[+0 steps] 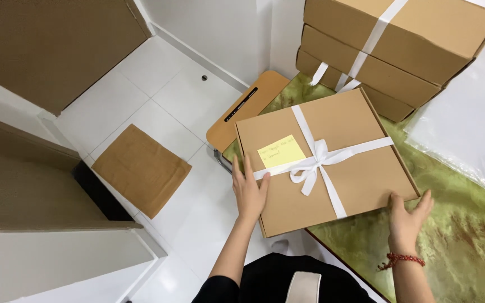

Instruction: The person unties a white ribbon from a cardboard box and opens it to reveal a light blue shirt wrapped in plastic. They remove the shirt, unfold it, and hang it on a hanger on a clothing rack. The person then places a plastic bag into the empty box and closes it.

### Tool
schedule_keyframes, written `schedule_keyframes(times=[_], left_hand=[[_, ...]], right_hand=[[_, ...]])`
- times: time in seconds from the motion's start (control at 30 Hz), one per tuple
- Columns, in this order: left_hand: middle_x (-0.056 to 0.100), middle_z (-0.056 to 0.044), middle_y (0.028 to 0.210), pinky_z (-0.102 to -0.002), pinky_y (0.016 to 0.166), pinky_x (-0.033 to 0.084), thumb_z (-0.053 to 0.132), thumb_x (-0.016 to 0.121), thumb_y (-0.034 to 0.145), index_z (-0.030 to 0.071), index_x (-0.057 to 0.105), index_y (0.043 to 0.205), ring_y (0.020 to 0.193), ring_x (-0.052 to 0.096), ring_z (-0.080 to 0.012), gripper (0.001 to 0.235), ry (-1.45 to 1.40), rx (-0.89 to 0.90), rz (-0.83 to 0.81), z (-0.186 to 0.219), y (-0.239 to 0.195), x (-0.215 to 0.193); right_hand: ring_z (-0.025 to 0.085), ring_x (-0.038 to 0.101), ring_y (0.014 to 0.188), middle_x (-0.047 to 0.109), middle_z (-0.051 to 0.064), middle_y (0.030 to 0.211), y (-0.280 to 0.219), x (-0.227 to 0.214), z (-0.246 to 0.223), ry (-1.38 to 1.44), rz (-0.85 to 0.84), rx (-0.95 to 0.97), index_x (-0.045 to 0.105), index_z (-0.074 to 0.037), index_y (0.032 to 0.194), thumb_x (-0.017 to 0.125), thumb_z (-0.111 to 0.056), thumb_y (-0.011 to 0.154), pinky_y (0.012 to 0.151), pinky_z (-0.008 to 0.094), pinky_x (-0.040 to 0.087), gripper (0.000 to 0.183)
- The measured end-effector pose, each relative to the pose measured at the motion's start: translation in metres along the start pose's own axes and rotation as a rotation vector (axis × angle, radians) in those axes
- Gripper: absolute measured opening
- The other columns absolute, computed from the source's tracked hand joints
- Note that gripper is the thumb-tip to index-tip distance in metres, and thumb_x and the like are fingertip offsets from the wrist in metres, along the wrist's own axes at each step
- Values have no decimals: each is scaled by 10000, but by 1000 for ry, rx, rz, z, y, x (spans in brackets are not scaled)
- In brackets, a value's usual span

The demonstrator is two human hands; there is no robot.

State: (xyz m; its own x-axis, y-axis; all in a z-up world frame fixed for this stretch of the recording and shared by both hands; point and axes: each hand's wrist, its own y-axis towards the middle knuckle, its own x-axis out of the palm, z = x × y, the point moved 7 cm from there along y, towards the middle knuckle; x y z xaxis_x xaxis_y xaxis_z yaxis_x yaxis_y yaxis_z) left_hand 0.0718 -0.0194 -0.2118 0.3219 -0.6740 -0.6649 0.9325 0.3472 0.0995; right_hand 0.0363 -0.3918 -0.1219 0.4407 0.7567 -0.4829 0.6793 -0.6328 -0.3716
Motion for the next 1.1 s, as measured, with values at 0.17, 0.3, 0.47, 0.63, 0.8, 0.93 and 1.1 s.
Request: schedule_keyframes(times=[0.17, 0.3, 0.47, 0.63, 0.8, 0.93, 1.1], left_hand=[[349, -128, 1651, -574, 1052, 466, 295, 709, 985, 143, 616, 1313, 1511, 410, -372, 373, -44, -34, 171, -1, 42, 14], [370, -96, 1569, -529, 1194, 441, 207, 797, 943, 102, 726, 1096, 1483, 472, -395, 199, -189, -214, 204, -9, 53, 18], [397, -40, 1494, -477, 1191, 459, 230, 820, 942, 126, 743, 1074, 1418, 510, -313, 185, -215, -269, 243, -6, 48, 11], [424, -33, 1463, -490, 1166, 479, 237, 833, 926, 148, 763, 1091, 1382, 525, -313, 201, -79, -228, 261, 1, 49, 8], [449, -35, 1442, -517, 1109, 510, 245, 831, 929, 136, 770, 1026, 1331, 555, -309, 158, -70, -236, 303, 0, 48, 7], [474, -28, 1422, -523, 1068, 532, 255, 843, 910, 151, 783, 1000, 1314, 572, -308, 151, -13, -212, 323, 3, 46, 6], [489, 0, 1390, -519, 1018, 547, 265, 858, 887, 180, 788, 946, 1270, 592, -298, 126, -6, -218, 362, -3, 47, 8]], right_hand=[[452, -27, 1621, 23, 260, 1761, 38, 34, 5, -261, 73, -666, 239, 13, 1682, 677, -34, 946, 1306, 645, 56, 858], [557, 174, 1577, 263, 272, 1724, 1, 84, -11, -278, 30, -1104, 506, -21, 1564, 766, 3, 865, 1259, 653, 254, 746], [375, 379, 1572, 430, 121, 1684, 8, 97, 9, -385, 117, -1018, 615, -99, 1444, 767, -129, 929, 1268, 510, 352, 537], [310, 471, 1524, 528, 45, 1614, 12, 98, 15, -390, 143, -990, 655, -158, 1381, 769, -153, 930, 1258, 471, 394, 465], [283, 570, 1439, 626, 26, 1477, 15, 98, 21, -381, 164, -1024, 692, -193, 1320, 774, -155, 926, 1212, 472, 446, 404], [256, 584, 1416, 637, -3, 1442, 15, 99, 20, -372, 157, -1006, 699, -200, 1300, 771, -148, 927, 1194, 459, 457, 384], [262, 591, 1393, 645, -3, 1429, 14, 99, 19, -373, 146, -976, 704, -201, 1289, 760, -133, 916, 1156, 461, 470, 384]])
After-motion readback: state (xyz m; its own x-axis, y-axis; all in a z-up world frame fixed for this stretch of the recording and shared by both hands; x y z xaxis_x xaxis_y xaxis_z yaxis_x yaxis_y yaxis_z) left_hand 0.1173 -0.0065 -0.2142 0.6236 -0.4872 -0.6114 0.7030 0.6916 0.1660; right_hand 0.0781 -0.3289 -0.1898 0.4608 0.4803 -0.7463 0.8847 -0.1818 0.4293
